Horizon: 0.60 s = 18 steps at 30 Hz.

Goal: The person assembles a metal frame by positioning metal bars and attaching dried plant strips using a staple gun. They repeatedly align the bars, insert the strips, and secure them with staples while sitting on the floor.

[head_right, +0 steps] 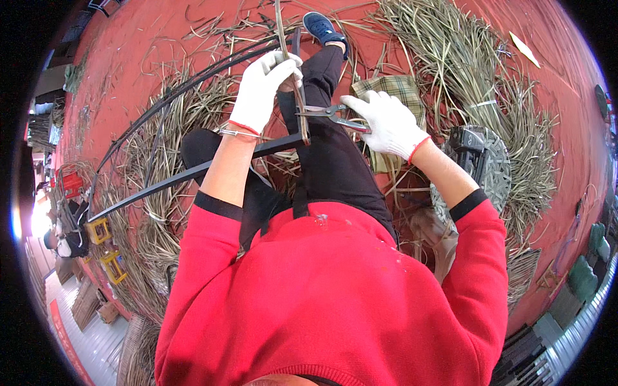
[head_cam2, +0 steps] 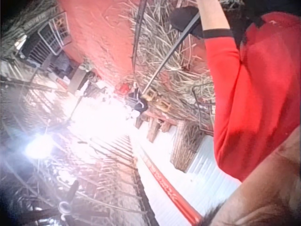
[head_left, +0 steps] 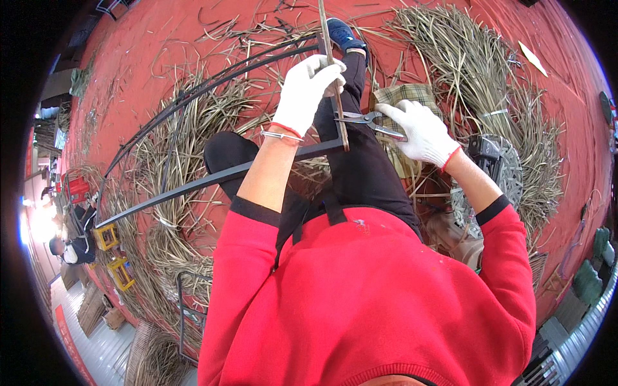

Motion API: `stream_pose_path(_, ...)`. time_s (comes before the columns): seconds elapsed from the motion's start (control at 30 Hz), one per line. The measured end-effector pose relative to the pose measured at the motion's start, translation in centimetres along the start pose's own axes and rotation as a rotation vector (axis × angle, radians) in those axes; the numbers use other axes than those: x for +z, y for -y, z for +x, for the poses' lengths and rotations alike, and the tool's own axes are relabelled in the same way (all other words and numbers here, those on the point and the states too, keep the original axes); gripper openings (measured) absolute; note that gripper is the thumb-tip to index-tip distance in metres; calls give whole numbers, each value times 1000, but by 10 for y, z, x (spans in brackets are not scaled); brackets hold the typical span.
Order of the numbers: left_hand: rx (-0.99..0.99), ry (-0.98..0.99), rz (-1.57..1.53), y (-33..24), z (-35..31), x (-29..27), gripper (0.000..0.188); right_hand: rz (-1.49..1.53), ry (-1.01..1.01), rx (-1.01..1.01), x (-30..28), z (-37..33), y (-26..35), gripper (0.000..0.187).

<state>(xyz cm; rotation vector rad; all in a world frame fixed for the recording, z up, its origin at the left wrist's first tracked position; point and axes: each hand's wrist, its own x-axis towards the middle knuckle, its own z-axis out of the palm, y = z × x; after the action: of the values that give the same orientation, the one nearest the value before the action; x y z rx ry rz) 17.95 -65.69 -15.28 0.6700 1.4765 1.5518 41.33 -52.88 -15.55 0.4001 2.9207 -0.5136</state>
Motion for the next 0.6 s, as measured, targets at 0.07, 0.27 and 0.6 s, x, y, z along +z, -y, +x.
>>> stream_pose_path(0.07, 12, -9, 4, 0, -1, 2, 17, -14, 61, 6, -8, 5, 1, 63)
stream_pose_path(0.27, 52, -55, -107, -1, -5, 4, 15, -125, 134, -18, -30, 15, -3, 56)
stream_pose_path(0.6, 201, -326, 409, 16, -79, -53, 13, 333, -128, 442, 96, -2, -95, 60)
